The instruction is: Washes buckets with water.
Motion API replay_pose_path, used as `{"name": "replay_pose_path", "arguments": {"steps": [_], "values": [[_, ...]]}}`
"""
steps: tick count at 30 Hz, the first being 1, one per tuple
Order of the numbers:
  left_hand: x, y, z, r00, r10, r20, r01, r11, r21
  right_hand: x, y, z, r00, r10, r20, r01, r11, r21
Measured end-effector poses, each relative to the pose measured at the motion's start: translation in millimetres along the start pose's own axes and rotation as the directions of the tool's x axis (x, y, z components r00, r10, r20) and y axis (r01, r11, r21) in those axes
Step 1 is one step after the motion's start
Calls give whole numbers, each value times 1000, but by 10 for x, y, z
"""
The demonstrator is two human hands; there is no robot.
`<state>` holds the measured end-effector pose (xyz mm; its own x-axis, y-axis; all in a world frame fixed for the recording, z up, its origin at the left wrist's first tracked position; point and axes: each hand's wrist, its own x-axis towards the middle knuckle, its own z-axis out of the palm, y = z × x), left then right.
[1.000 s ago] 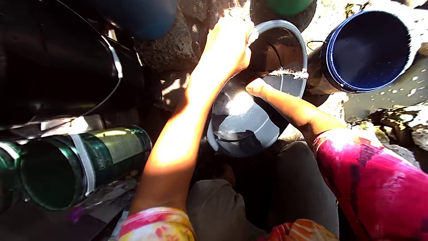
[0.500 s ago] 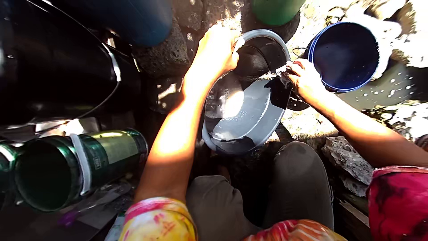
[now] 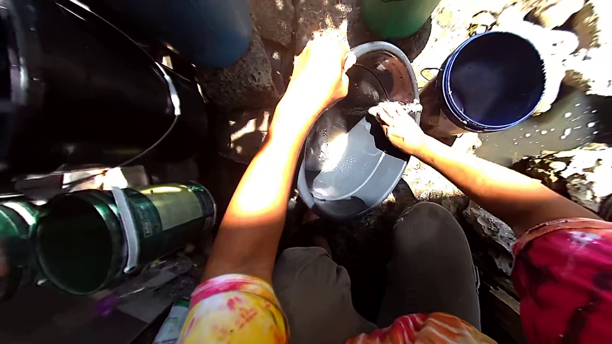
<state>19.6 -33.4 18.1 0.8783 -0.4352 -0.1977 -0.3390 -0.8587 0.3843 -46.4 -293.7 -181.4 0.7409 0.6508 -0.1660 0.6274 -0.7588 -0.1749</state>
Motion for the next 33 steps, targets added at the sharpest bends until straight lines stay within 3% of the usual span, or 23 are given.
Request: {"name": "replay_pose_path", "arguments": {"steps": [3, 5, 7, 11, 13, 15, 17, 19, 21, 23, 24, 25, 26, 27, 28, 30, 31, 33], "values": [[40, -41, -15, 1000, 0, 11, -1, 1000, 12, 187, -57, -107, 977, -99, 187, 97, 995, 18], [42, -66, -21, 1000, -24, 3, 24, 1000, 1, 469, 6, -269, 969, -228, 93, 233, 972, -41], [15, -53, -18, 999, -33, 5, 33, 999, -8, 842, 11, -377, 969, -246, -25, 246, 969, -22], [-8, -49, -12, 999, -34, -9, 34, 999, 0, 1422, -247, -92, 997, 61, 44, -71, 956, 286], [-16, -54, -9, 999, -32, -11, 32, 999, 1, 1451, -525, 160, 956, 234, 176, -285, 882, 376], [-21, -72, -11, 1000, -30, -7, 30, 1000, 10, 1421, -773, 441, 895, 295, 335, -403, 857, 320], [-14, -81, -1, 1000, -18, -14, 19, 1000, 10, 1351, -851, 630, 809, 156, 566, -299, 939, 169], [-15, -80, 8, 1000, -14, -11, 14, 1000, 8, 1326, -772, 734, 749, -62, 660, -34, 991, 132], [4, -86, 0, 1000, -13, -13, 13, 1000, 9, 1279, -589, 589, 809, -206, 551, 158, 978, 134], [8, -71, -5, 1000, -21, -4, 21, 1000, 0, 1107, -411, 93, 919, -273, 286, 257, 962, 93], [11, -56, -20, 999, -31, 11, 31, 1000, -6, 1005, -308, -223, 935, -339, 110, 338, 941, 26], [19, -53, -30, 999, -30, 11, 30, 1000, -7, 922, -169, -493, 891, -442, -107, 436, 897, -76], [22, -57, -33, 1000, -26, 12, 26, 1000, -9, 870, -11, -716, 789, -543, -287, 505, 839, -201], [24, -68, -29, 1000, -14, 4, 14, 1000, -14, 823, 156, -910, 704, -613, -360, 516, 789, -335], [26, -75, -27, 1000, -3, 0, 3, 1000, -13, 767, 320, -1067, 681, -655, -327, 498, 742, -448], [27, -80, -26, 1000, 2, 11, -2, 1000, -10, 611, 603, -1139, 754, -651, -89, 475, 633, -612], [32, -78, -28, 1000, 5, 16, -5, 1000, -11, 514, 711, -1069, 796, -605, 3, 477, 625, -618], [56, -101, -27, 1000, 22, -4, -22, 1000, -10, 345, 774, -857, 878, -475, 52, 429, 734, -526]]}}
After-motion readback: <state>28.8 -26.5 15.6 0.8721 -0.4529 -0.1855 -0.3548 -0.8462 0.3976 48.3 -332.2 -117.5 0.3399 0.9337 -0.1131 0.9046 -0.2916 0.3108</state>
